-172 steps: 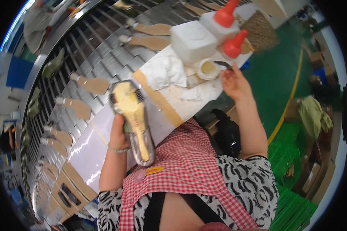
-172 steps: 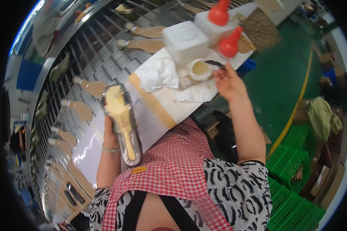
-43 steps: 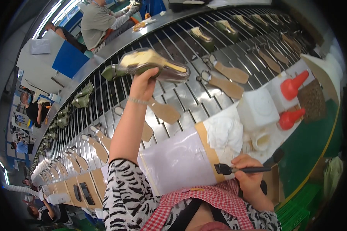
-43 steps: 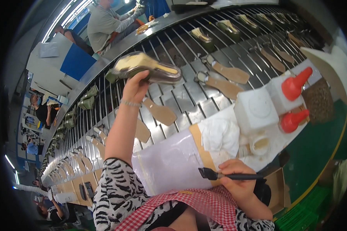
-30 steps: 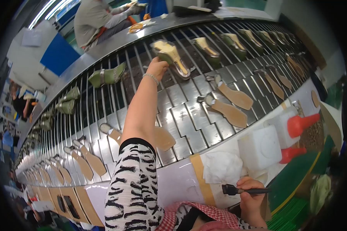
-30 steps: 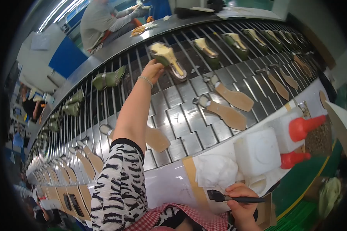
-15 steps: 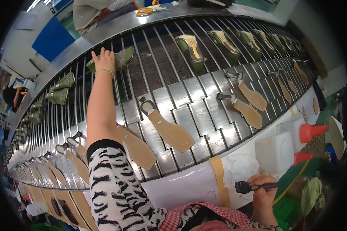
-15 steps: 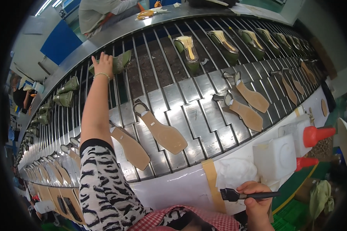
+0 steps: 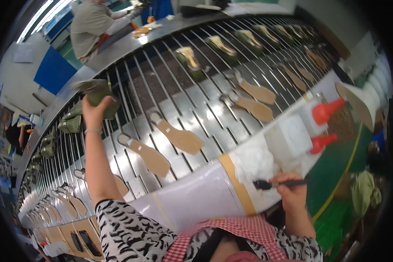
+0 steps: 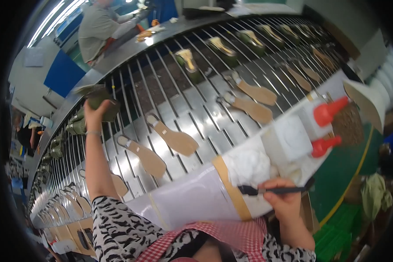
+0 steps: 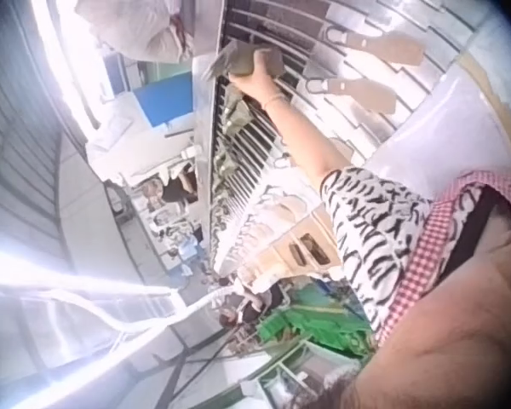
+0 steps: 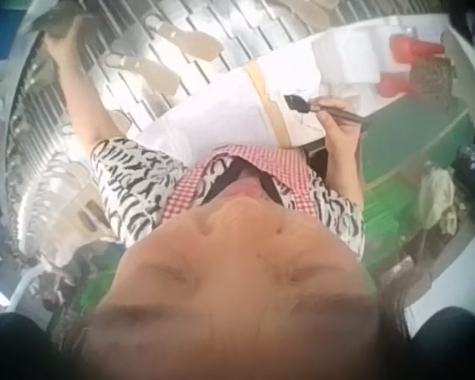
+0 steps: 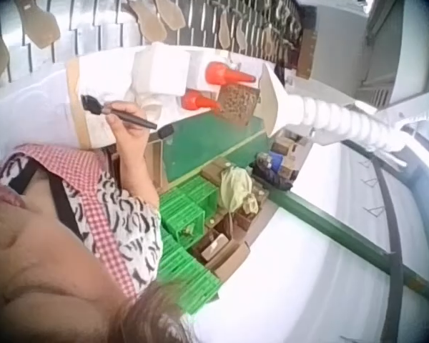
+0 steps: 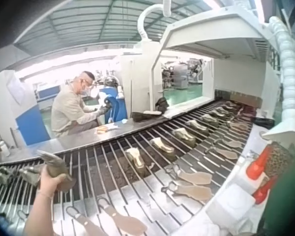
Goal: Applying adhesive/glue to the bottom and edge surfaces of shoe components on a factory assembly line.
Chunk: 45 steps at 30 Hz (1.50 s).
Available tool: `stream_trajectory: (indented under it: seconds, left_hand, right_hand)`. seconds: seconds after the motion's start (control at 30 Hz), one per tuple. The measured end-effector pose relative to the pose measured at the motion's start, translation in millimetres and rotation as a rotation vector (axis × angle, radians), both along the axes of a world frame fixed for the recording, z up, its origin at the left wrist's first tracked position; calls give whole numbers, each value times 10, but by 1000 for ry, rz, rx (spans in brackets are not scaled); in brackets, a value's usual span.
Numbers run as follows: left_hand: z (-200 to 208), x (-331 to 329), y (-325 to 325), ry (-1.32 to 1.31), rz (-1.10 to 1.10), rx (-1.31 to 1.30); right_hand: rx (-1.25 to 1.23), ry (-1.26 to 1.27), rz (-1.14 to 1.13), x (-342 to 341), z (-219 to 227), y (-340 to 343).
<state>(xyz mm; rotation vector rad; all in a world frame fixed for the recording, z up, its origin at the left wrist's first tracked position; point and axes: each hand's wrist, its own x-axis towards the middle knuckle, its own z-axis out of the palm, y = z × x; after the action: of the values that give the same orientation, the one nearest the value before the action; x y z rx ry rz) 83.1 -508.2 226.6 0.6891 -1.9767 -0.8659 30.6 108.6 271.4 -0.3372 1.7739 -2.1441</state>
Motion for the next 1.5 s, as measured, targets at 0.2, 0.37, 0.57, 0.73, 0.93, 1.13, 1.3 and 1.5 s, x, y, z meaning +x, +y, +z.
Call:
stream_trajectory:
  seconds: [0.2, 0.37, 0.57, 0.73, 0.93, 1.13, 1.3, 1.5]
  left_hand:
    - [488, 1160, 1255, 628, -599, 1106]
    - [203, 1424, 2180, 521, -720, 1280]
    - [282, 1658, 3143, 310, -609, 984]
    - [306, 1695, 3455, 192, -530, 858]
    - [222, 1597, 3679, 140, -511, 785]
    - [43, 1447, 3986, 60, -468, 672]
    - [-332, 1372, 4104, 136, -526, 360]
    - [-176, 1350, 4142, -37, -543, 30]
  right_hand:
    - [391, 447, -175, -46, 408, 612]
    - [769, 482, -148, -378, 301, 976]
    - [993, 562, -61, -454, 119, 1004]
    - [997, 514, 17, -547, 3, 1010]
    - [987, 495, -13, -471, 92, 971]
    - [715, 467, -67, -478, -43, 1176]
    - [-5, -269, -189, -457, -263, 1355]
    - [-291, -597, -280, -470, -645, 1347]
